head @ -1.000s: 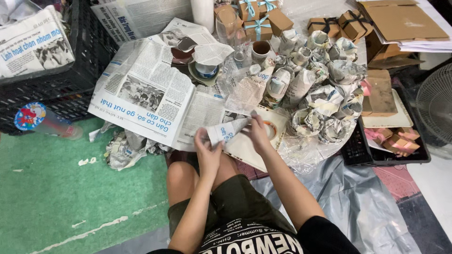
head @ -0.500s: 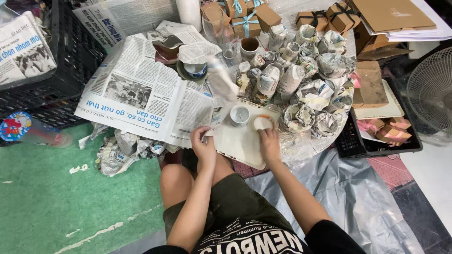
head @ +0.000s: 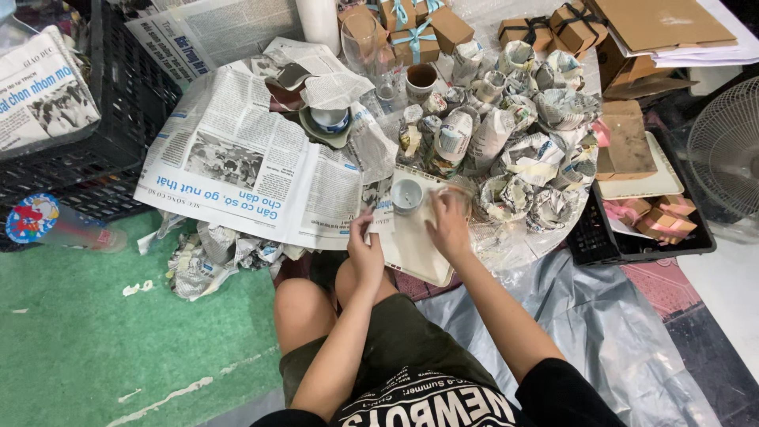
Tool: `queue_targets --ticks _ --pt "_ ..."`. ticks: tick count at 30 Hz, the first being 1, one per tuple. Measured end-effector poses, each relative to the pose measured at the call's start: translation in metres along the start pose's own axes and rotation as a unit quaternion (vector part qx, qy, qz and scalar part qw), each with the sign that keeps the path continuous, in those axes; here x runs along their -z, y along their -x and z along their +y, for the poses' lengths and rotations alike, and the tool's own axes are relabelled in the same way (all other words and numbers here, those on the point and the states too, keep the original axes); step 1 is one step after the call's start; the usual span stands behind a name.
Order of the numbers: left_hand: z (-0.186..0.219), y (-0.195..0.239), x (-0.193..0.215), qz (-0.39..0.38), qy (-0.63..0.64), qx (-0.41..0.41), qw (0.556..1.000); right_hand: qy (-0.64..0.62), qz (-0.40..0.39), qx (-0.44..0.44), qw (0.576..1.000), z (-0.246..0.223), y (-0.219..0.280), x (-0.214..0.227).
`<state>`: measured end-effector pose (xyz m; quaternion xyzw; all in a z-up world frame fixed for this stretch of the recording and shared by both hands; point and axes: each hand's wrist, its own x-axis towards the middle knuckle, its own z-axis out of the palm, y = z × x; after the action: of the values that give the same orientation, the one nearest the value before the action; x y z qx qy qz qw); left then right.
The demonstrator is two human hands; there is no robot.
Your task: The person sits on the floor and wraps small ceramic items, including cups and bowls, in newspaper. They fold the paper around each item and place the wrapped pieces into a pile.
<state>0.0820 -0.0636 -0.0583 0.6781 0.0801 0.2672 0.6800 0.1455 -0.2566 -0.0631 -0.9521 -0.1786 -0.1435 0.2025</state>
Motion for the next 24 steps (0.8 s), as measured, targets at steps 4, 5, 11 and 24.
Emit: queue_targets --ticks 4,5,11,24 --pt "-0.002 0.001 0.002 -0.065 -0.016 -0.002 0.998 -0.126 -0.036 0.034 0.991 -0.010 -0.004 -0.006" --pt "-0.003 0.000 0.004 -0.071 -0.039 0.004 0.997 -0.153 -0.036 0.031 0.987 -0.012 -0.007 -0.013" --pt "-0.005 -0.003 0.013 -0.076 -0.203 -0.017 0.976 -0.220 -0.020 -0.030 0.975 0.000 -0.014 -0.038" --pt "-0.034 0.022 -0.021 -0.276 -0.426 -0.205 0.837 -0.607 0.035 -0.106 0.787 0.025 0.023 0.001"
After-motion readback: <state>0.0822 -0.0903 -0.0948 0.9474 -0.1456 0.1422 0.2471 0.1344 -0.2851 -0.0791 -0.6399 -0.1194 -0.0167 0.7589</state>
